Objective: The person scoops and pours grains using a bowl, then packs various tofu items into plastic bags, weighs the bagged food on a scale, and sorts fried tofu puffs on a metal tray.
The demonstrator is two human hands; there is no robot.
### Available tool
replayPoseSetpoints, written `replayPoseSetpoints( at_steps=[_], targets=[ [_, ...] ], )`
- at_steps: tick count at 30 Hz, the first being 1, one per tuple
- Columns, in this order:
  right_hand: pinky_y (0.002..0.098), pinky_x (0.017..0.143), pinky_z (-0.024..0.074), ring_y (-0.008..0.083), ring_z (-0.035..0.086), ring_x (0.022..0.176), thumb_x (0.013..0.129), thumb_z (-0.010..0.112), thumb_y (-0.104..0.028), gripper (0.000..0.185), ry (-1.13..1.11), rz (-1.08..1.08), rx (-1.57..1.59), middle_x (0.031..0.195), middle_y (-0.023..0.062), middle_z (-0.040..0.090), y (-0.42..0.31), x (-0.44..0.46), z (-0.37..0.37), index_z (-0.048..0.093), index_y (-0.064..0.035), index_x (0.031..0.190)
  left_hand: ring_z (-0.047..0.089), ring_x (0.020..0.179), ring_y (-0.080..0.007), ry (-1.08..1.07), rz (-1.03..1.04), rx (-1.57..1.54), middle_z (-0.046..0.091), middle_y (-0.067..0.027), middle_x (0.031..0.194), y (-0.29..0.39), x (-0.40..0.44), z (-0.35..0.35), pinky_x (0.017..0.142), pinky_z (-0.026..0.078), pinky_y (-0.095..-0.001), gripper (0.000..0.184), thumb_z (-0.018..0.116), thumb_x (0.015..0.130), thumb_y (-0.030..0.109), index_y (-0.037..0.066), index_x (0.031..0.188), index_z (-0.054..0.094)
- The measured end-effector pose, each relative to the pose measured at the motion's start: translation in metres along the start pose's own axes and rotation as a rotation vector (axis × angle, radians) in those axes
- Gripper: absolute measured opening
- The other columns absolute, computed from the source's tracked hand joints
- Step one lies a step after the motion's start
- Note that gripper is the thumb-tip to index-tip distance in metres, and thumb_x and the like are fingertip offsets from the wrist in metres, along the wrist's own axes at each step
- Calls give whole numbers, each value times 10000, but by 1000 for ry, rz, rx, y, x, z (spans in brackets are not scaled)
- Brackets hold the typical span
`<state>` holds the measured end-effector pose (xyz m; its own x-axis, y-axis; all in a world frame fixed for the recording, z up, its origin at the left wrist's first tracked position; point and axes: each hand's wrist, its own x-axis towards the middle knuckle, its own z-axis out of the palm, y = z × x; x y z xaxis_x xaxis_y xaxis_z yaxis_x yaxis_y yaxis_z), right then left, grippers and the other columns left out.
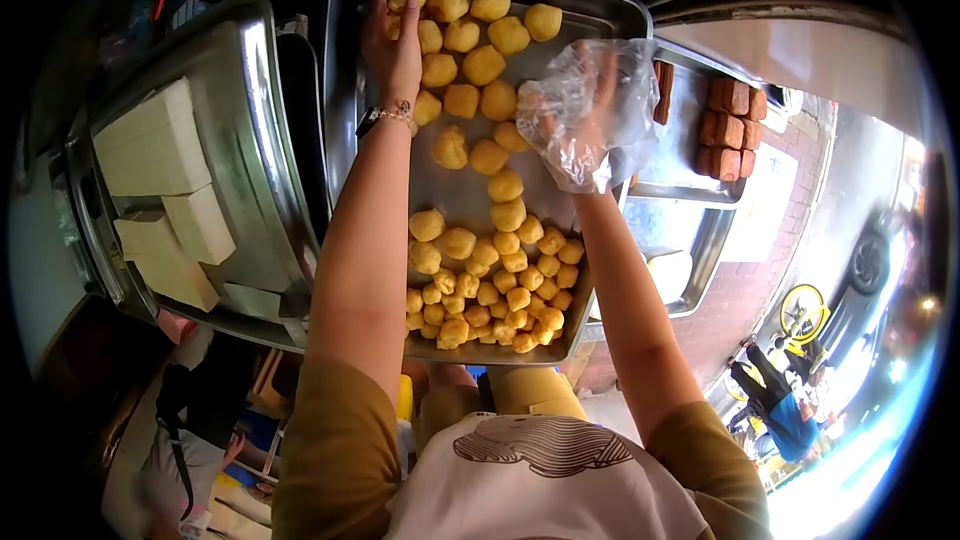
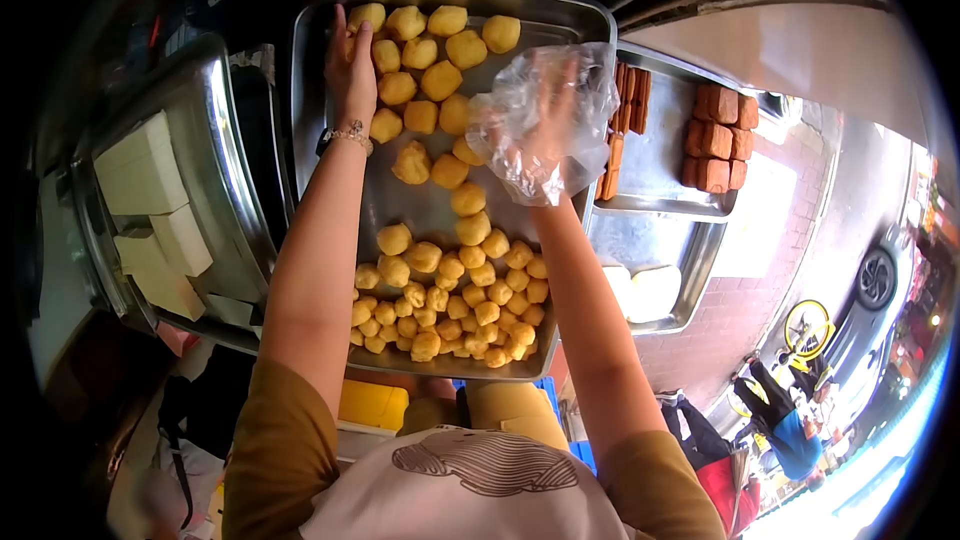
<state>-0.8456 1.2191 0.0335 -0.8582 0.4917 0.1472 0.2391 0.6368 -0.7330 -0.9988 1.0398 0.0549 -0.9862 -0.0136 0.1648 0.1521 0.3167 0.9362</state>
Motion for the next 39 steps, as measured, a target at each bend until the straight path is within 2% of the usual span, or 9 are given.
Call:
replayPoseSetpoints(
  at_steps=[13,17,20,26,29,33,35,37,39],
  targets=[
    [452,928,410,281,447,1167,859,522,-313,539,-343,614,344,1308,162,432,-47,-60,-82,364,-109,1332,546,999,-282,-338,94,77,634,-116,1034,34,-87,58,867,425,-372,351,517,879,302,106,1158,602],
    [512,1024,263,277,378,1240,881,467,-235,489,-157,297,-22,1341,115,423,-56,-83,-107,355,-130,1345,511,1074,-327,-215,306,504,569,-150,1149,42,-88,16,910,403,-411,385,461,920,312,62,1204,530],
    [503,1037,234,295,417,1207,890,431,-176,467,-1,201,55,1301,125,464,-64,-98,-130,361,-119,1349,508,1070,-337,-266,-102,409,520,-163,1203,64,-112,-57,911,403,-404,344,447,931,292,64,1177,526],
    [401,927,422,322,496,1106,882,450,-103,420,-192,93,276,1231,168,501,-33,-144,-158,403,-38,1295,479,1088,-339,-362,-379,653,526,-162,1118,93,-213,-144,925,389,-417,244,478,877,163,52,1084,542],
    [312,834,505,243,542,1024,929,445,-230,380,-173,-723,-596,1193,133,518,15,-201,-134,432,-22,1246,451,1123,-345,-470,-365,797,490,-169,1188,78,-257,-169,933,379,-432,298,500,856,165,70,1138,521],
    [314,781,518,236,594,895,873,492,-336,413,-473,685,746,1173,109,540,51,-238,-75,517,-30,1149,427,1152,-341,-321,-215,880,448,-161,1255,48,-283,-164,931,373,-434,374,510,847,195,99,1208,488],
    [340,788,506,241,599,888,825,534,-348,417,-648,713,569,1161,103,549,28,-229,-74,548,-50,1116,469,1111,-319,-315,-157,886,495,-141,1202,42,-275,-155,937,366,-417,341,502,847,201,108,1174,527],
    [393,828,475,257,584,939,757,595,-319,415,-765,-23,-407,1148,103,557,-38,-188,-87,569,-86,1099,509,1042,-307,-353,-256,724,527,-134,1140,39,-263,-147,908,386,-416,329,497,848,213,101,1154,546],
    [441,957,359,286,466,1126,683,628,-314,504,-726,-98,-411,1252,90,491,-14,-197,-77,558,-167,1160,540,975,-296,-400,-303,611,552,-127,1083,36,-257,-146,882,401,-416,315,494,846,216,93,1129,563]
  ],
)
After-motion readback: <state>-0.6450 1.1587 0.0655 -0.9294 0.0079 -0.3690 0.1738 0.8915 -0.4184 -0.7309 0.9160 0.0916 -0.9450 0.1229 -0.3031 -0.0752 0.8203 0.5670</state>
